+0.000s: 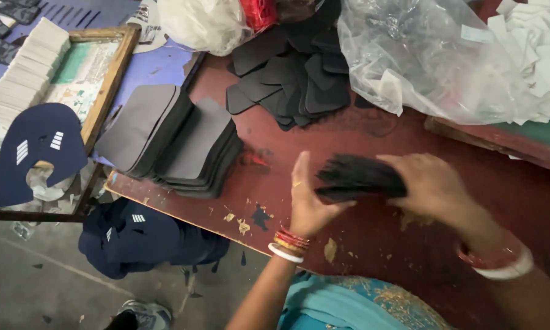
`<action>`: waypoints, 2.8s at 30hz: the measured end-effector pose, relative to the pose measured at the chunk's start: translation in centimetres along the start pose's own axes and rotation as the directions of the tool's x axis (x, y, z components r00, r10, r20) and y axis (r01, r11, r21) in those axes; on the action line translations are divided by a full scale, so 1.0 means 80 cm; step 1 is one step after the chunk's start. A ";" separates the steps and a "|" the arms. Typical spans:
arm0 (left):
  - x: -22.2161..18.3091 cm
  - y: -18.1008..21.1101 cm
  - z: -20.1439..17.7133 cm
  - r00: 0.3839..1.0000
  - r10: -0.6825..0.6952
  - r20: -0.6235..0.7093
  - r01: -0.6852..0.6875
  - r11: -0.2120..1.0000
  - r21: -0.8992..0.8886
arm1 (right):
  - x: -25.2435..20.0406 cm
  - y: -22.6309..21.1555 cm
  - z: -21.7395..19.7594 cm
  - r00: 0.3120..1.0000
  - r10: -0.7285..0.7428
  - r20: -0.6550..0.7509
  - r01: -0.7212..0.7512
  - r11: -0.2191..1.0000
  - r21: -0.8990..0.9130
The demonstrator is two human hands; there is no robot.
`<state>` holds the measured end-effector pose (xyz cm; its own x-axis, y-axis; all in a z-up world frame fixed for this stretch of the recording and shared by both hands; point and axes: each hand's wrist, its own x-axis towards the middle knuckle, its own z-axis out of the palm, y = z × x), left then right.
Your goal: Sorting and stacking black pre-cut fabric components for hat manufacturing.
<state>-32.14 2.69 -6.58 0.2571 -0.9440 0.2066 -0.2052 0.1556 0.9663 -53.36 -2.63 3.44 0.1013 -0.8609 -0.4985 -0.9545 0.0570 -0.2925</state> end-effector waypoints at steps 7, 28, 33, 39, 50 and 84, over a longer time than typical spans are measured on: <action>0.007 0.075 0.003 0.917 0.157 0.366 -0.341 0.784 0.519 | 0.041 0.024 0.040 0.886 -0.435 -0.164 0.337 0.844 -0.418; 0.027 -0.019 -0.008 0.991 0.044 0.130 -0.061 0.990 0.124 | 0.100 0.113 0.130 0.616 -0.449 -0.647 0.731 0.632 0.258; 0.026 0.007 -0.017 0.856 0.326 0.402 -0.497 0.735 0.461 | 0.068 0.077 0.083 0.526 -0.706 -0.474 0.682 0.683 -0.260; 0.013 0.000 -0.007 0.817 0.027 0.575 -0.436 0.682 0.587 | 0.051 0.053 0.070 0.820 -0.525 -0.226 0.481 0.848 -0.224; -0.025 -0.019 -0.044 0.904 0.076 0.420 -0.305 0.804 0.510 | 0.054 0.106 0.110 0.762 -0.574 -0.300 0.606 0.795 0.018; -0.089 -0.079 -0.043 0.972 -0.164 0.170 0.236 0.716 -0.657 | 0.108 -0.027 0.078 0.840 -0.419 -0.344 0.463 0.224 0.857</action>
<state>-29.40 9.45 -13.63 0.1232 -0.9923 0.0163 0.5346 0.0802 0.8413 -48.65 -7.05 -5.36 0.3885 -0.9213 -0.0154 0.0733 0.0475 -0.9962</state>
